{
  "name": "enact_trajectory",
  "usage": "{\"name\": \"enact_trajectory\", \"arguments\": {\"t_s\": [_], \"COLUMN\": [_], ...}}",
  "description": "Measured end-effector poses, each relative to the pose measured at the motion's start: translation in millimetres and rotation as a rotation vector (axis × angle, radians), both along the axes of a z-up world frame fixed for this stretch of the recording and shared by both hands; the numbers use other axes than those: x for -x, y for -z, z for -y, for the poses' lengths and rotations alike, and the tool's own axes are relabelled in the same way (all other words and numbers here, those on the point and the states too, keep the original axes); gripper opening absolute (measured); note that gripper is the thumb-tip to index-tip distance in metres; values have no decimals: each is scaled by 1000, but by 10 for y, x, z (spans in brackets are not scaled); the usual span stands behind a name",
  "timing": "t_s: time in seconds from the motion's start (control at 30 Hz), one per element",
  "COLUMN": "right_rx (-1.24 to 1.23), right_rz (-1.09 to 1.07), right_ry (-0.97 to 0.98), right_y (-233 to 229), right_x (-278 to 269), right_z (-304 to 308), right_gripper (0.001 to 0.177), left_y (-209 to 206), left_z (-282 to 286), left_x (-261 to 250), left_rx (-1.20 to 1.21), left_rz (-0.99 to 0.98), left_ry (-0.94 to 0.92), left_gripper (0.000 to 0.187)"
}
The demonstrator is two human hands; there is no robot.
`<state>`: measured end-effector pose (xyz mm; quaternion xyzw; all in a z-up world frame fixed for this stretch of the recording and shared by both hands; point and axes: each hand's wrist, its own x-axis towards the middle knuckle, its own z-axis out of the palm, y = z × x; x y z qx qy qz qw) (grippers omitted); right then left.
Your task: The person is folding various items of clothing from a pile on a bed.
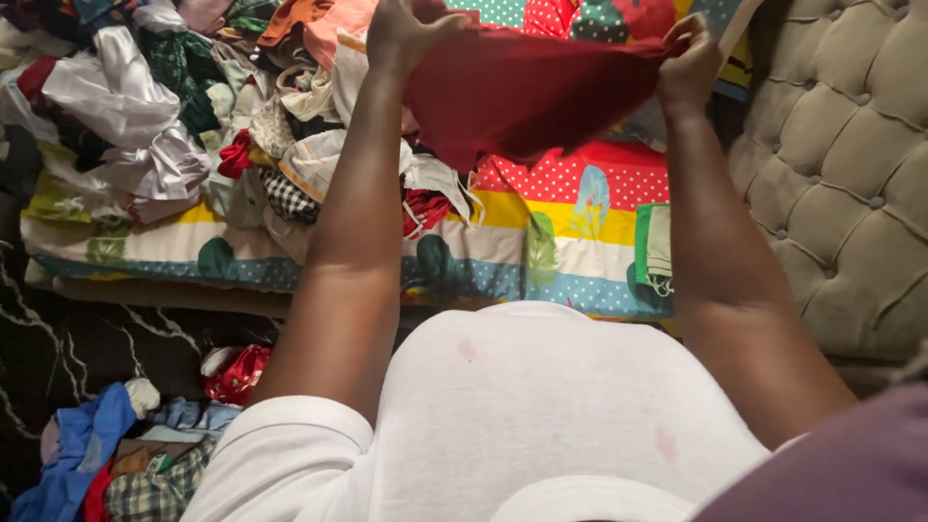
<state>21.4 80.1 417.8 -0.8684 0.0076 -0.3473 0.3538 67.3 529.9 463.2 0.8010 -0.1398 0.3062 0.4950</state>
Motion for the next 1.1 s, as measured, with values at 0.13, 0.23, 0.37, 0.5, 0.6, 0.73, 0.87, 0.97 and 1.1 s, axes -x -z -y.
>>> {"name": "enact_trajectory", "arguments": {"t_s": [0.13, 0.23, 0.37, 0.5, 0.6, 0.73, 0.87, 0.97, 1.1], "right_rx": [-238, -457, -612, -619, -481, -351, -335, -266, -333], "right_rz": [149, 134, 100, 10, 28, -61, 65, 79, 135], "right_ry": [-275, -520, -647, -554, -446, -409, -535, -399, -334], "right_y": [-235, -421, -431, -451, -464, -386, -90, 60, 299], "right_x": [69, 216, 218, 266, 328, 403, 293, 209, -26], "right_z": [-19, -153, -178, -186, -141, 89, 314, 411, 585], "right_gripper": [26, 20, 18, 9, 13, 25, 19, 9, 16], "left_y": [198, 440, 882, 152, 39, 51, 300, 333, 78], "left_z": [-14, -34, -12, 200, 169, 80, 17, 80, 170], "left_x": [-296, -593, -1139, -330, -84, 191, 216, 270, 303], "left_rx": [0, 77, 63, 99, 150, 93, 44, -128, -373], "left_rz": [74, 84, 142, -24, -75, -82, -134, -143, -142], "left_ry": [-97, -102, -82, 244, 438, 334, 178, -90, 39], "left_gripper": [34, 33, 28, 22, 22, 23, 20, 20, 33]}}
